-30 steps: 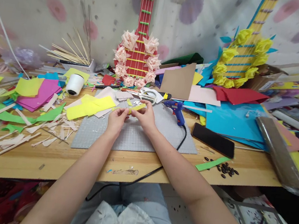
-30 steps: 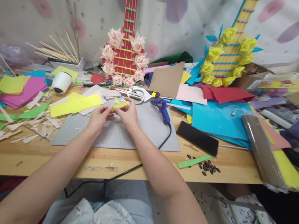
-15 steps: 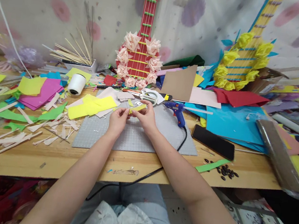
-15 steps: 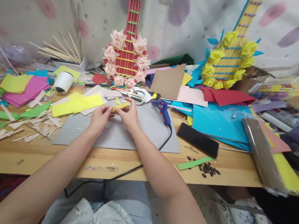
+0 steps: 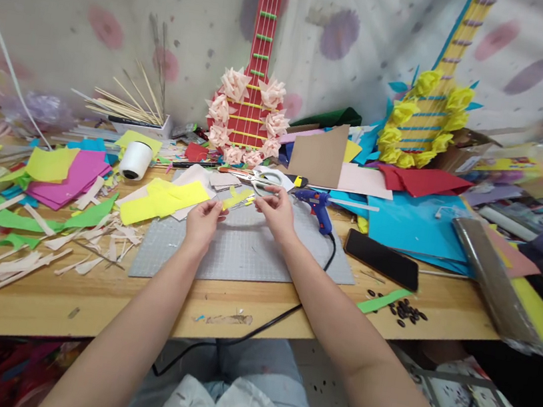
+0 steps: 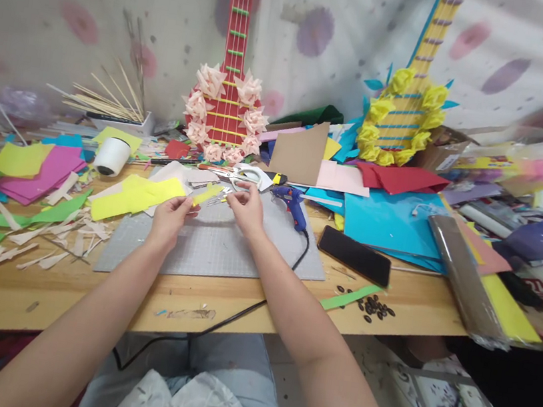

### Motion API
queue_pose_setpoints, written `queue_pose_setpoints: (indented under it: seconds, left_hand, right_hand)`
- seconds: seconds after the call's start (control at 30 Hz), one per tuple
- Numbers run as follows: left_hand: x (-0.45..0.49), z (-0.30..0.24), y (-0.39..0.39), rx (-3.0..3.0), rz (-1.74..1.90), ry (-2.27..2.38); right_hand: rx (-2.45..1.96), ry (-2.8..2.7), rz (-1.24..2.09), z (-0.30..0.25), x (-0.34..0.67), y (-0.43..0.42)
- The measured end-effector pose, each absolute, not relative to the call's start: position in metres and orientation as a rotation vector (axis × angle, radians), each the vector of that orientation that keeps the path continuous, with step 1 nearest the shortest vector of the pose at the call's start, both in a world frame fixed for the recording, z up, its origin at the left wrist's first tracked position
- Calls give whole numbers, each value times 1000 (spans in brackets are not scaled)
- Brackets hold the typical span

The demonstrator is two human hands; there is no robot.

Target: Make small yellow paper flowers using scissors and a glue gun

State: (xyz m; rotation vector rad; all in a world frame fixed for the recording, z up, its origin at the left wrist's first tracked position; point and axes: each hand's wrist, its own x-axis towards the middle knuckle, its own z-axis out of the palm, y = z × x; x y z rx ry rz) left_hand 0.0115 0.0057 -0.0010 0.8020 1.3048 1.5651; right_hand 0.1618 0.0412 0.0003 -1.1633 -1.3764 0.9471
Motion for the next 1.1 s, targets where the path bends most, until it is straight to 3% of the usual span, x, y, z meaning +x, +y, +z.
queue_pose_setpoints:
  seconds: [0.2, 0.3, 0.7, 0.97, 1.1]
  left_hand:
    - [6, -1, 8, 709, 1612, 1313]
    - [3, -2, 9, 692, 1629, 1313]
    - [-6, -4, 13, 598, 1672, 1300]
    - [-8, 0, 14, 420, 1709, 1178]
    - [-8, 4, 13, 297, 1713, 1076]
  right_hand:
    - [-1610, -2152, 106, 31, 173, 87]
    - [-1787, -2421, -133, 37, 166, 107]
    - [-1858, -2442, -258, 40, 156, 114]
    - [-1832, -2471, 233, 67, 187, 68]
    - [-1660, -2560, 152, 54, 194, 35]
